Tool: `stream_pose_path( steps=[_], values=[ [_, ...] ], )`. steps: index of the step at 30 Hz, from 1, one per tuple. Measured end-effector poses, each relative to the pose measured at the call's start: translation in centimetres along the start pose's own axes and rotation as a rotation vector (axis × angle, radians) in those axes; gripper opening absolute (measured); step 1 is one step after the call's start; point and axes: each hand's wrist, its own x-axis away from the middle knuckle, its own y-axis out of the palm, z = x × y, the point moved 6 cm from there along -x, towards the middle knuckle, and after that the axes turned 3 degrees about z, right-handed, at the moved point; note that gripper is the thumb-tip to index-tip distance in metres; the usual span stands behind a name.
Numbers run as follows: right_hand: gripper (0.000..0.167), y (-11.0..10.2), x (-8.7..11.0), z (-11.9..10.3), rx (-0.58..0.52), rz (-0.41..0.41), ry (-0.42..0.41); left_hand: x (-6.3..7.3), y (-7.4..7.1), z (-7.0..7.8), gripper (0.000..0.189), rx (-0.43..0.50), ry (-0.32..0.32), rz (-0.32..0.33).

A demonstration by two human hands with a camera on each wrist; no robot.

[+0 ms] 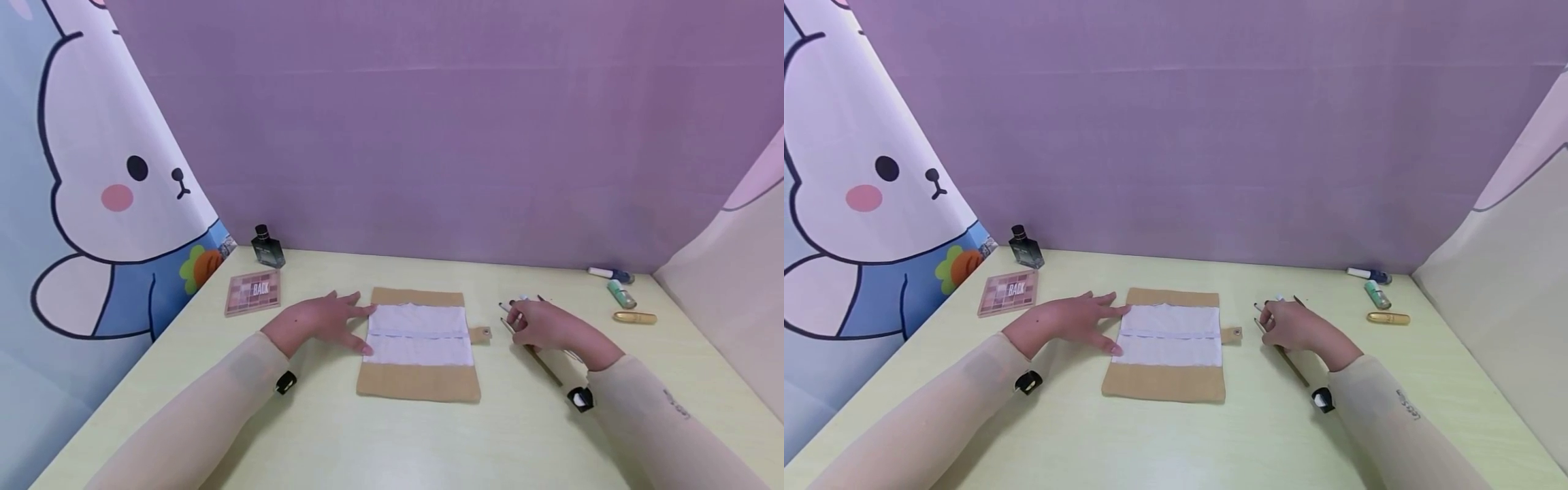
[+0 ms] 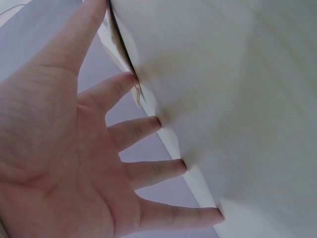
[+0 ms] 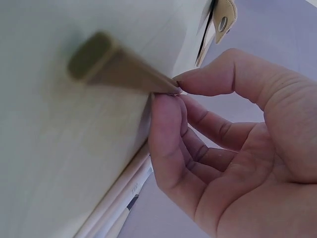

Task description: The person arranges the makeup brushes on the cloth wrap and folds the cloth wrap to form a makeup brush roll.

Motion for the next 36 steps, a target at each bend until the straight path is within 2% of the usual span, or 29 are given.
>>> stream_pose_path(
  steps=[12, 17, 25, 36],
  values=[
    [0.037, -0.6, -0.1, -0.2, -0.046, -0.003, -0.021, 0.1, -0.2, 0.2, 0.101, 0.005, 0.008, -0.006],
    [0.040, -1.7, -0.4, -1.0, -0.142, 0.009, -0.061, 0.0, -0.2, 0.3, 0.101, 0.005, -0.001, -0.016],
    [0.044, -2.7, -1.6, -3.5, -0.309, 0.012, -0.136, 0.2, -0.4, 0.2, 0.101, 0.021, -0.008, -0.029],
    [0.045, -2.8, -3.3, -7.2, -0.450, 0.023, -0.183, 0.5, -0.4, 0.1, 0.101, 0.033, 0.007, -0.025]
  ],
)
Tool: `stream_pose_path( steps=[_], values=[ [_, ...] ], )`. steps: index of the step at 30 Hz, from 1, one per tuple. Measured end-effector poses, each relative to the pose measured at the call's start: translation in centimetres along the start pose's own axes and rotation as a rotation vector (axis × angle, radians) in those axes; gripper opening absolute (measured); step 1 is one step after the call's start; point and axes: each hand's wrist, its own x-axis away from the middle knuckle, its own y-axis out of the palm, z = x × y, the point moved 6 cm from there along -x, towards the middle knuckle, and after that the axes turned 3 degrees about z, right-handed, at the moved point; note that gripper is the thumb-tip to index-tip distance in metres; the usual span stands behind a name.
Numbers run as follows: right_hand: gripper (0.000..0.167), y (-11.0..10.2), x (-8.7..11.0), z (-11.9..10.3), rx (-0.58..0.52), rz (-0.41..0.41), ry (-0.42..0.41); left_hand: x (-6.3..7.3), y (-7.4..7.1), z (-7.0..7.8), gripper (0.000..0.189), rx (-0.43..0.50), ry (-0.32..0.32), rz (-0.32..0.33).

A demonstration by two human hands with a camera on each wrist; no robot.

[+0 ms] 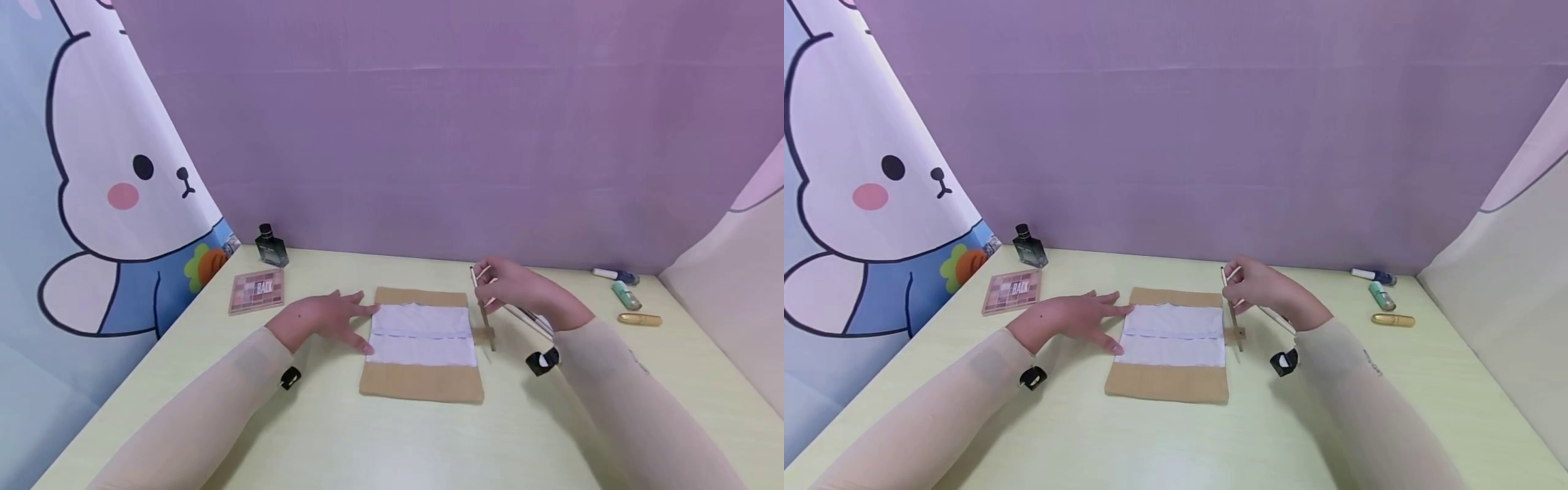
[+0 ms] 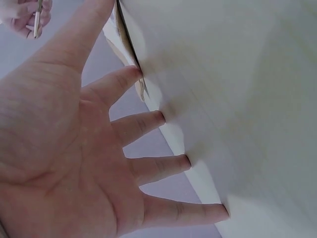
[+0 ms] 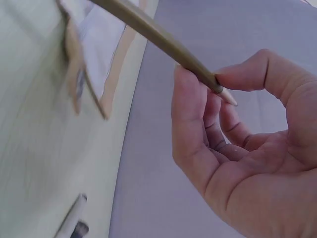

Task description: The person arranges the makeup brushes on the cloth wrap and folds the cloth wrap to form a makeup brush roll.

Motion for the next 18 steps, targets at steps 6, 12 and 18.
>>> stream_pose_path(
  steps=[6, 12, 18],
  values=[
    [0.044, 1.2, -1.8, -1.1, -0.111, 0.022, -0.013, 0.0, 0.1, 0.1, 0.101, 0.011, -0.003, 0.002],
    [0.041, 2.9, -3.7, -2.6, -0.220, 0.062, -0.033, -0.1, 0.4, 0.3, 0.101, 0.011, 0.001, 0.001],
    [0.034, 5.3, -6.2, -4.4, -0.365, 0.108, -0.038, 0.0, 0.1, 0.2, 0.101, -0.001, -0.004, 0.010]
  ],
)
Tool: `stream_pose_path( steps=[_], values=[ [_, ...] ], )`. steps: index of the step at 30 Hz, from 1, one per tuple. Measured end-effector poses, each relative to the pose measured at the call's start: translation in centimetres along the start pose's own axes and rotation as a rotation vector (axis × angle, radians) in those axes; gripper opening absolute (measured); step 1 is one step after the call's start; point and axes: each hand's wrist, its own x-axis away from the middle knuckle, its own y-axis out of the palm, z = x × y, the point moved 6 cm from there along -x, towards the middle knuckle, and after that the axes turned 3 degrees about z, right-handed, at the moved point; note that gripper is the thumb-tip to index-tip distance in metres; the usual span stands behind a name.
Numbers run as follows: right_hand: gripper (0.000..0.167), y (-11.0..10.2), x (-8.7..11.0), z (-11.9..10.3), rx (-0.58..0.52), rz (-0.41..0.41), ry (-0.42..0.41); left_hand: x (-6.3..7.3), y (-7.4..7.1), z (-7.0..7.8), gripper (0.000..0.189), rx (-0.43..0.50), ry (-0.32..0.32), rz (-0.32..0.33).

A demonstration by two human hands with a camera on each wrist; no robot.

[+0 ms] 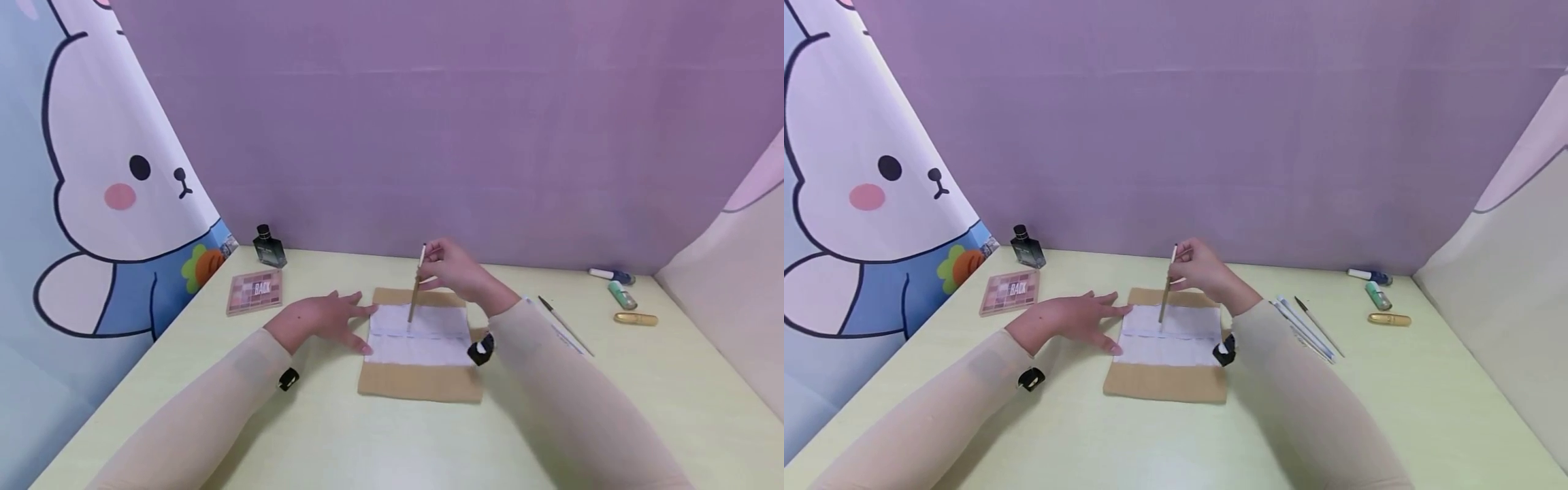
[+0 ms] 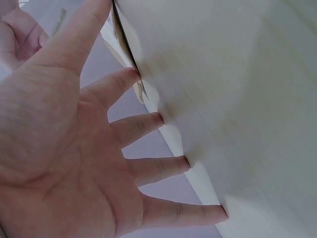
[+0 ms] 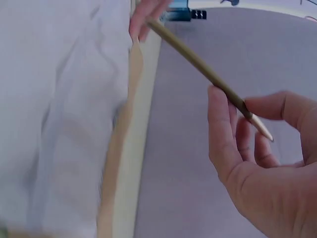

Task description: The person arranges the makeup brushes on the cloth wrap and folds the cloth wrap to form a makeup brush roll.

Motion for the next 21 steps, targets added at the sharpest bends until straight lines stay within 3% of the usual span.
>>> stream_pose_path(
  steps=[5, 9, 21],
  values=[
    [0.029, 2.3, -1.3, 0.1, -0.031, 0.021, -0.018, -0.1, 0.0, -0.2, 0.100, -0.015, 0.005, -0.004],
    [0.036, 3.3, -1.8, 0.5, -0.014, 0.046, 0.005, -0.3, 0.0, -0.3, 0.101, -0.025, 0.011, -0.004],
    [0.043, 4.9, -2.3, 1.7, -0.007, 0.064, 0.082, -0.2, -0.1, -0.2, 0.100, -0.031, 0.021, -0.007]
  ],
)
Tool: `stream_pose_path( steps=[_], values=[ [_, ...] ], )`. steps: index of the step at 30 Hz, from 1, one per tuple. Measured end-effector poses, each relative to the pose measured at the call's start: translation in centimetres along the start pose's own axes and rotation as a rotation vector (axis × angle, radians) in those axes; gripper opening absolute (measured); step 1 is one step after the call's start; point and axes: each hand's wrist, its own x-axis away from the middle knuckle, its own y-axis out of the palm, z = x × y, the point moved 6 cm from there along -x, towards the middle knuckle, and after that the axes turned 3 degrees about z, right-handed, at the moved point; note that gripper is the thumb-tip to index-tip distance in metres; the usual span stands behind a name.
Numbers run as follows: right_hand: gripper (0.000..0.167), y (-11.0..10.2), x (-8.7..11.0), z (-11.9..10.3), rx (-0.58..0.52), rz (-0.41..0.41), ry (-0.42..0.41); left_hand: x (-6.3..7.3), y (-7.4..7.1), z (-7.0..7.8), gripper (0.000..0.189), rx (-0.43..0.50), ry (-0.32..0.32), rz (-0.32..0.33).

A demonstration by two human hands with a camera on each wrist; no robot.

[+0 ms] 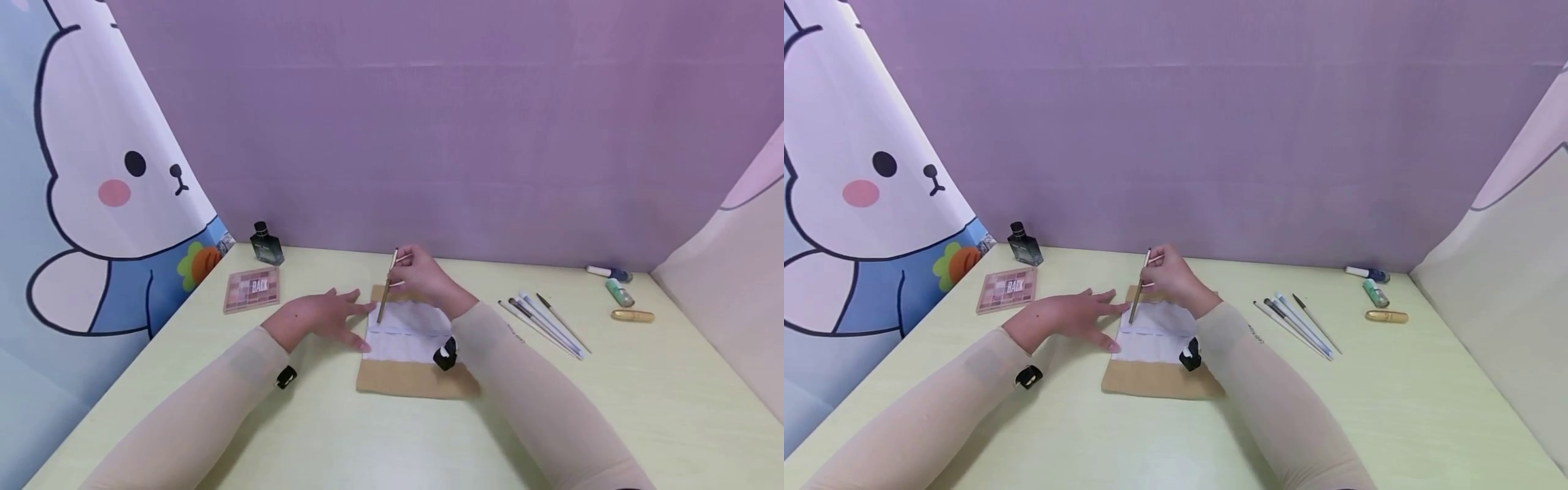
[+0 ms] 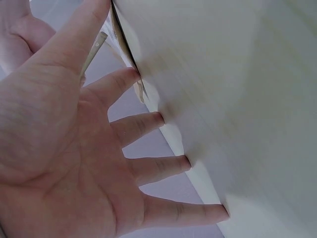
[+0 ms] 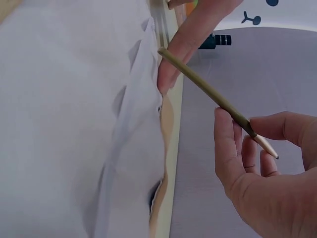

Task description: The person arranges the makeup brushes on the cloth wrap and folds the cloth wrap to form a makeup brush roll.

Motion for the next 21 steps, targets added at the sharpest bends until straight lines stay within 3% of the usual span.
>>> stream_pose_path(
  steps=[9, 21],
  values=[
    [0.045, 0.8, -0.1, 0.6, -0.005, -0.028, 0.011, 0.1, 0.0, 0.1, 0.099, 0.004, 0.006, -0.005],
    [0.058, 1.8, -0.2, 1.3, 0.121, -0.138, 0.046, 0.0, 0.0, 0.0, 0.099, -0.005, -0.007, 0.000]
  ],
)
